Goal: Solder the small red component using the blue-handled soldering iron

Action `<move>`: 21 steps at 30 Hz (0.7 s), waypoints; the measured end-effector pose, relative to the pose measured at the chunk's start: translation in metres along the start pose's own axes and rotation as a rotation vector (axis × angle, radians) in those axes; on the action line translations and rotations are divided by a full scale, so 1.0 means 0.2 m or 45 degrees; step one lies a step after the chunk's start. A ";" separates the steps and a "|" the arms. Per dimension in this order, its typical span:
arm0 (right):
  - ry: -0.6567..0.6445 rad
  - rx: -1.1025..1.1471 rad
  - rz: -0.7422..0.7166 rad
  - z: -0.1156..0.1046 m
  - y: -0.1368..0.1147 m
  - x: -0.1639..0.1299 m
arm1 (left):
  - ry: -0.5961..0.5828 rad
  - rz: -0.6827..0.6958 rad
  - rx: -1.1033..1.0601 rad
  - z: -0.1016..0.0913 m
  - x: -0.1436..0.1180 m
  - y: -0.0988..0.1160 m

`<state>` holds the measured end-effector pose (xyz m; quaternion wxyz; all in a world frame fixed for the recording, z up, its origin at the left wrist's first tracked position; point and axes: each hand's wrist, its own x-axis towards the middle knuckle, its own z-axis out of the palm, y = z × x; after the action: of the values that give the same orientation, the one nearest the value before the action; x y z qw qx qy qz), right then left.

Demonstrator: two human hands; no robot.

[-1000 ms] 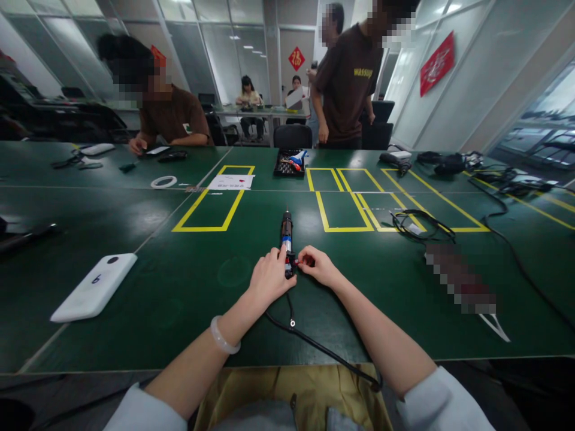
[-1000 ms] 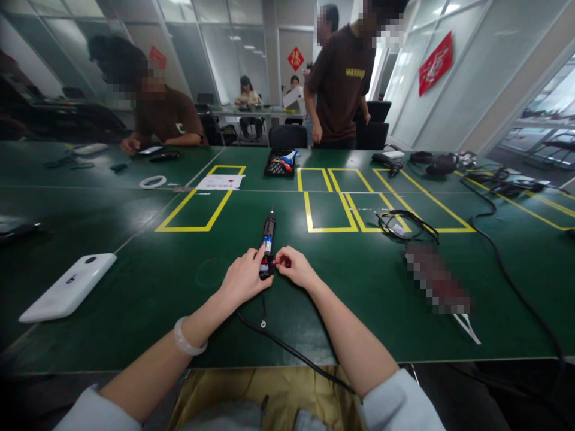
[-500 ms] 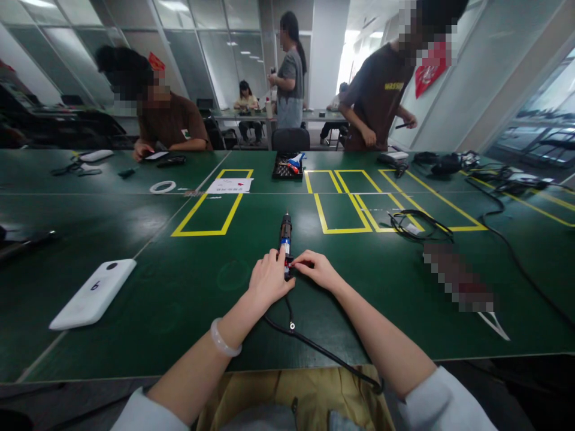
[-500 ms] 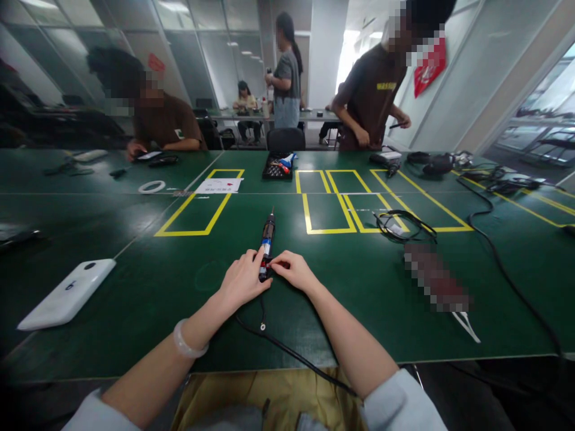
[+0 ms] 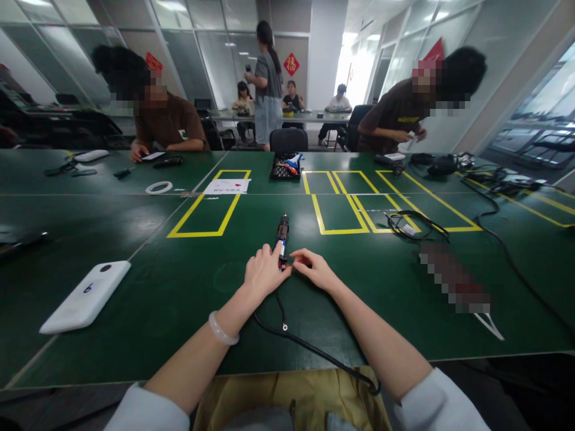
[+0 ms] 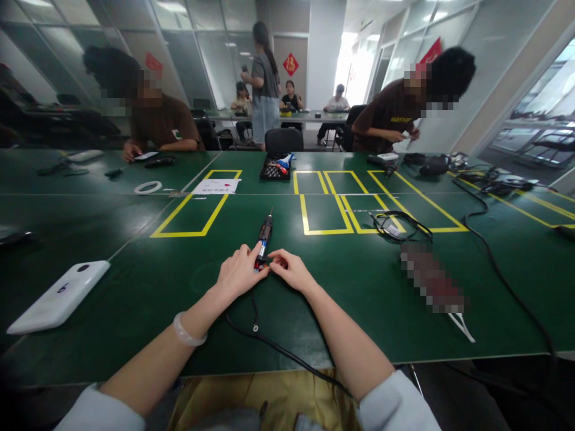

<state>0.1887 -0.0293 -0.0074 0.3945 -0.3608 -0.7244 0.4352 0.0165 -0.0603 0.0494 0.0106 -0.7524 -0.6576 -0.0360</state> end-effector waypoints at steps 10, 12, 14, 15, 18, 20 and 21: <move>-0.050 -0.048 0.059 -0.01 -0.02 -0.01 | -0.099 -0.148 0.126 -0.08 -0.18 -0.38; -0.047 -0.058 0.056 -0.01 -0.01 -0.01 | -0.129 -0.225 0.142 -0.10 -0.22 -0.50; -0.043 -0.068 0.059 -0.01 -0.02 -0.01 | -0.143 -0.292 0.155 -0.11 -0.27 -0.63; -0.044 -0.073 0.063 -0.01 -0.02 -0.01 | -0.145 -0.319 0.159 -0.11 -0.29 -0.70; -0.051 -0.085 0.073 -0.01 -0.02 -0.01 | -0.133 -0.406 0.166 -0.10 -0.36 -0.92; -0.055 -0.086 0.070 -0.01 -0.03 -0.01 | -0.113 -0.462 0.163 -0.08 -0.40 -1.06; -0.054 -0.089 0.068 -0.01 -0.03 -0.01 | -0.102 -0.485 0.160 -0.07 -0.42 -1.13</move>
<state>0.1894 -0.0323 -0.0023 0.3542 -0.3843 -0.7376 0.4276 -0.2185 -0.1146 0.0515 0.0244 -0.6132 -0.7889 0.0337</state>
